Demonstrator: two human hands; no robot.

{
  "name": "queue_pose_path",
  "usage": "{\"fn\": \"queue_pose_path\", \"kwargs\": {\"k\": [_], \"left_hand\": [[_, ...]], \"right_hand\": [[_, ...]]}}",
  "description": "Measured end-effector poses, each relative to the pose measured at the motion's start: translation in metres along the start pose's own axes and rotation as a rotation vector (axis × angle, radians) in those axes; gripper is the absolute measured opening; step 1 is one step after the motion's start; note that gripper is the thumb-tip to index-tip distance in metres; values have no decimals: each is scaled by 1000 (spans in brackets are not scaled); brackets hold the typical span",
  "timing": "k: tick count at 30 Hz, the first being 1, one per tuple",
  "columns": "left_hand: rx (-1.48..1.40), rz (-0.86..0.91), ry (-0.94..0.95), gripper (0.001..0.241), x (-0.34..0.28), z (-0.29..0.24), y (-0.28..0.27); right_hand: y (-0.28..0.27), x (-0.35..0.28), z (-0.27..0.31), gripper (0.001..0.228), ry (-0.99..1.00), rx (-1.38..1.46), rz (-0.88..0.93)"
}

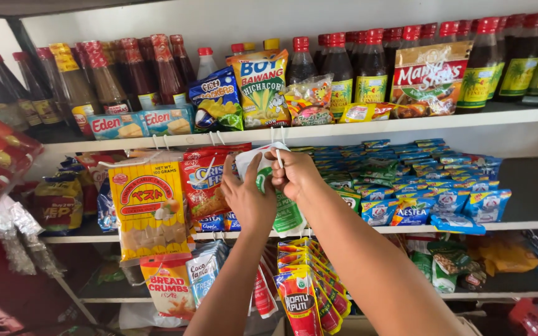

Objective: Restocking grocery items from a box onto store shelves.

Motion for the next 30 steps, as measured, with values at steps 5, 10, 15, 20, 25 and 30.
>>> {"fn": "queue_pose_path", "kwargs": {"k": [5, 10, 15, 20, 25, 30], "left_hand": [[-13, 15, -48, 65, -17, -1, 8], [-114, -30, 11, 62, -44, -21, 11], [-395, -11, -45, 38, -93, -51, 29], [-521, 300, 3, 18, -145, -86, 94], [-499, 522, 136, 20, -181, -117, 169], [-140, 649, 277, 29, -193, -143, 253]], "right_hand": [[3, -23, 1, 27, 39, -12, 19], [-13, -76, 15, 31, -49, -118, -53], [-96, -126, 25, 20, -325, -287, -312], [-219, -158, 6, 14, -408, -255, -525], [-308, -193, 0, 14, -316, -230, -690], [-397, -188, 0, 18, -397, -368, -635]]}}
Point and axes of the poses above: each hand's wrist, its own x-axis towards the middle knuckle, its own y-axis out of the palm, z = x × y, the point moved 8 cm from there along x, towards the middle knuckle, and after that the axes turned 9 degrees about -x, right-handed, at the moved point
